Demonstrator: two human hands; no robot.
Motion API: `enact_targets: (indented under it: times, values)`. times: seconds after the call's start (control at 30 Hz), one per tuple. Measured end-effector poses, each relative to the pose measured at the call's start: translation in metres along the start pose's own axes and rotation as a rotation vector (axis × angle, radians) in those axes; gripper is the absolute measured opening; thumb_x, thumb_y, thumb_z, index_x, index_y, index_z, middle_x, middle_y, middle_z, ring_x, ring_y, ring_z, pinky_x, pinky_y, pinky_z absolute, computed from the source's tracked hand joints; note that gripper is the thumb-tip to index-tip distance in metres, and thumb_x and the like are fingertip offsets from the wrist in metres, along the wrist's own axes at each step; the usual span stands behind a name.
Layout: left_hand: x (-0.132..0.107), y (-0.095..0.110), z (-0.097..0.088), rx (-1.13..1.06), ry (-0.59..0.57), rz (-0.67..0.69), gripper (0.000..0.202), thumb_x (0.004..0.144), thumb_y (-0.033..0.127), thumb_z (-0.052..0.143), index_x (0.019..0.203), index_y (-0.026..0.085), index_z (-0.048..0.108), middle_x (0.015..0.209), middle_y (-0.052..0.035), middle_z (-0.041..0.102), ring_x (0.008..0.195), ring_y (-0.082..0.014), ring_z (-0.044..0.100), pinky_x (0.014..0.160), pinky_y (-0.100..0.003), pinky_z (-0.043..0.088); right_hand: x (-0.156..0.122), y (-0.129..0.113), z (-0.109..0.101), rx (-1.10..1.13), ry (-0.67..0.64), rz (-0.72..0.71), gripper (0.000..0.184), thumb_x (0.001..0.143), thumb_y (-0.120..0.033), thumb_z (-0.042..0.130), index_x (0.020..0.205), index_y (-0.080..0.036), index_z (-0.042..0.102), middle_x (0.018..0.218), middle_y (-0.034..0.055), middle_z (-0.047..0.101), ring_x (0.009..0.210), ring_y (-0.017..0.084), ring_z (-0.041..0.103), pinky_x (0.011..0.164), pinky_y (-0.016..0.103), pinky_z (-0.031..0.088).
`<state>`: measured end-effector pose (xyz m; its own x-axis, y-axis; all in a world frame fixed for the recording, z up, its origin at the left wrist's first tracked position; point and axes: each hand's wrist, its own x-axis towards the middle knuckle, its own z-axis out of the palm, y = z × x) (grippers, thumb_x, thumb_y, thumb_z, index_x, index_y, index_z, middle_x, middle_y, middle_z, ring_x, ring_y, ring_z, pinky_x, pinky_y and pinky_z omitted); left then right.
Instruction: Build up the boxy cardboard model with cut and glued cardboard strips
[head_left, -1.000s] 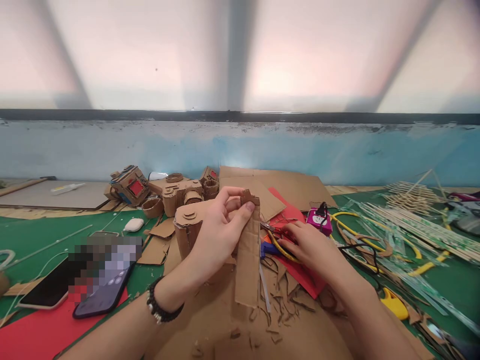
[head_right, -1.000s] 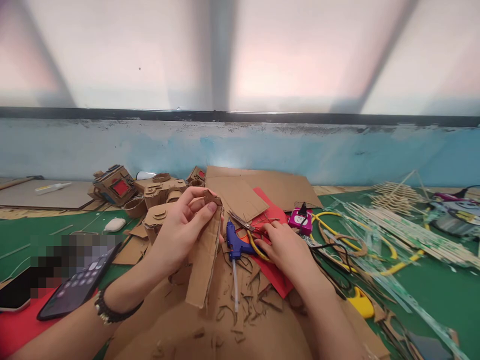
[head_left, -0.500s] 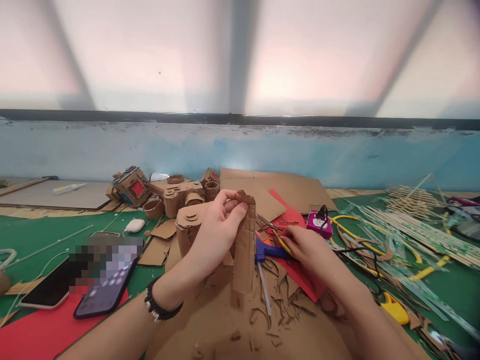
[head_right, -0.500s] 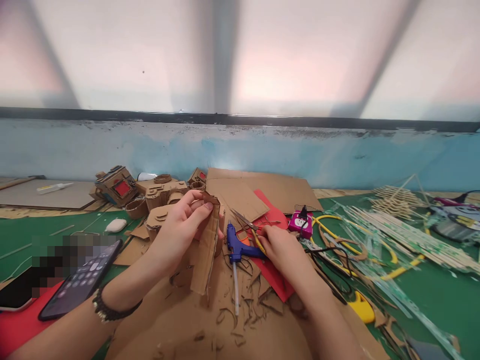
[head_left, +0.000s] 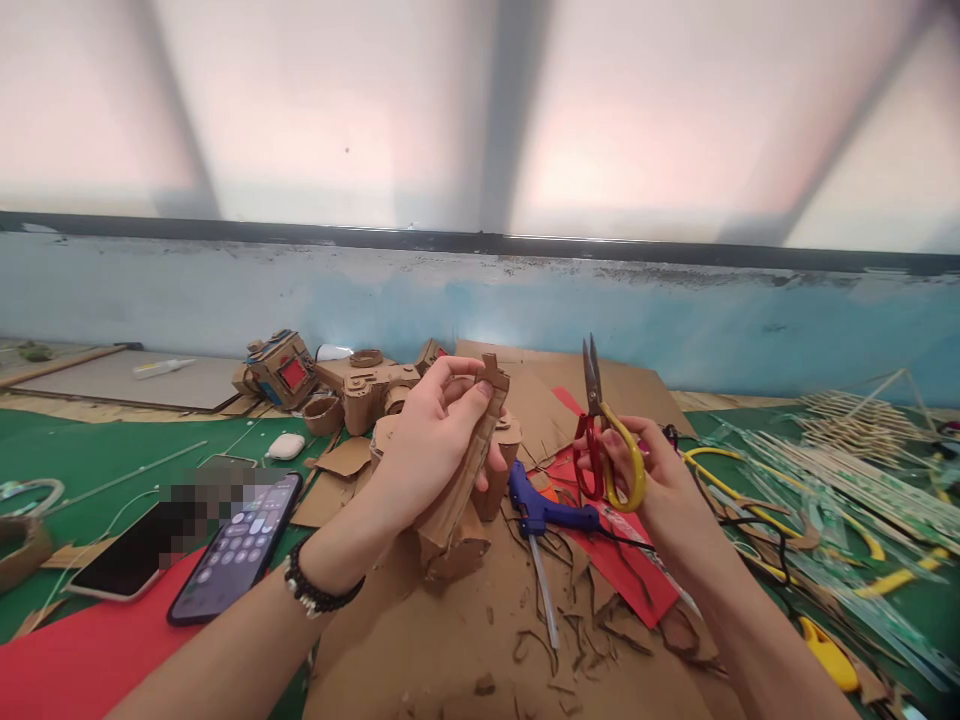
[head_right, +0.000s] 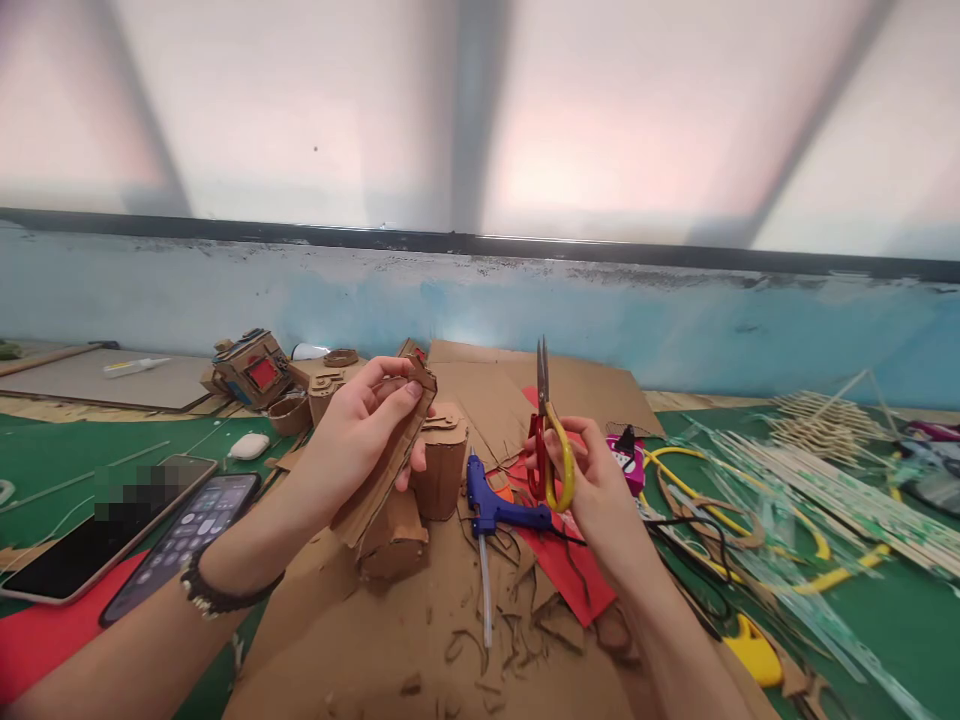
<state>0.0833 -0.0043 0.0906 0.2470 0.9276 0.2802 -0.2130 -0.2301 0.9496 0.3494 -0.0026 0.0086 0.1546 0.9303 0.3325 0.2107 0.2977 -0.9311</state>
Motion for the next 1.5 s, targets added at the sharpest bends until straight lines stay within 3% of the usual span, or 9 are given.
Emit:
enact_targets:
  times: [0.17,0.33,0.5,0.63,0.87,1.1,1.5]
  values:
    - [0.005,-0.002,-0.003,-0.004,0.039,0.008,0.016,0.106,0.032,0.063,0.114,0.021,0.053,0.083,0.0021,0.071,0.043,-0.0116,0.067,0.034,-0.019,0.052,0.001,0.004,0.005,0.075,0.061,0.0,0.063,0.078,-0.068,0.094,0.111,-0.027,0.061,0.106,0.0074,0.084,0.1,0.026,0.082,0.082,0.035,0.068]
    - [0.007,0.0,-0.006,-0.002,0.108,0.043,0.011,0.107,0.027,0.061,0.114,0.02,0.055,0.097,-0.0021,0.074,0.045,-0.0105,0.068,0.034,-0.021,0.054,-0.003,0.003,0.01,0.041,0.032,-0.048,0.06,0.079,-0.064,0.094,0.113,-0.026,0.064,0.106,0.0075,0.082,0.105,0.025,0.08,0.092,0.038,0.066]
    - [0.007,0.006,-0.013,0.026,0.089,0.082,0.02,0.106,0.034,0.067,0.113,0.021,0.054,0.098,-0.0042,0.079,0.048,-0.0117,0.069,0.035,-0.022,0.055,-0.009,0.003,0.01,-0.093,0.127,-0.103,0.058,0.076,-0.056,0.097,0.114,-0.027,0.064,0.094,0.0016,0.074,0.092,0.023,0.073,0.088,0.038,0.062]
    - [0.007,0.013,-0.019,0.076,0.114,0.08,0.029,0.104,0.04,0.073,0.11,0.023,0.05,0.095,-0.0029,0.082,0.05,-0.0123,0.07,0.036,-0.021,0.056,-0.013,0.0,0.014,-0.199,0.184,-0.104,0.058,0.078,-0.06,0.094,0.116,-0.025,0.068,0.095,0.0035,0.074,0.087,0.023,0.07,0.082,0.037,0.059]
    - [0.005,0.011,-0.022,0.12,0.005,0.122,0.036,0.103,0.05,0.074,0.105,0.025,0.049,0.091,-0.0023,0.084,0.048,-0.0131,0.071,0.036,-0.019,0.056,-0.02,-0.014,0.015,-0.457,0.038,-0.285,0.05,0.089,-0.059,0.083,0.122,-0.024,0.071,0.101,0.0062,0.075,0.091,0.025,0.072,0.086,0.038,0.062]
    - [0.004,0.01,-0.02,0.127,-0.07,0.126,0.038,0.103,0.056,0.075,0.101,0.025,0.053,0.087,0.0,0.083,0.048,-0.0135,0.073,0.037,-0.018,0.056,-0.023,-0.017,0.008,-0.549,0.054,-0.451,0.036,0.094,-0.046,0.082,0.122,-0.023,0.076,0.104,0.007,0.08,0.087,0.025,0.074,0.085,0.037,0.064]
    - [0.002,0.011,-0.022,0.181,-0.048,0.137,0.04,0.102,0.058,0.076,0.097,0.024,0.055,0.083,0.0007,0.081,0.049,-0.0147,0.074,0.036,-0.018,0.056,-0.021,-0.02,0.009,-0.59,0.067,-0.596,0.021,0.093,-0.027,0.073,0.112,-0.021,0.078,0.098,0.0068,0.083,0.078,0.023,0.076,0.073,0.033,0.065]
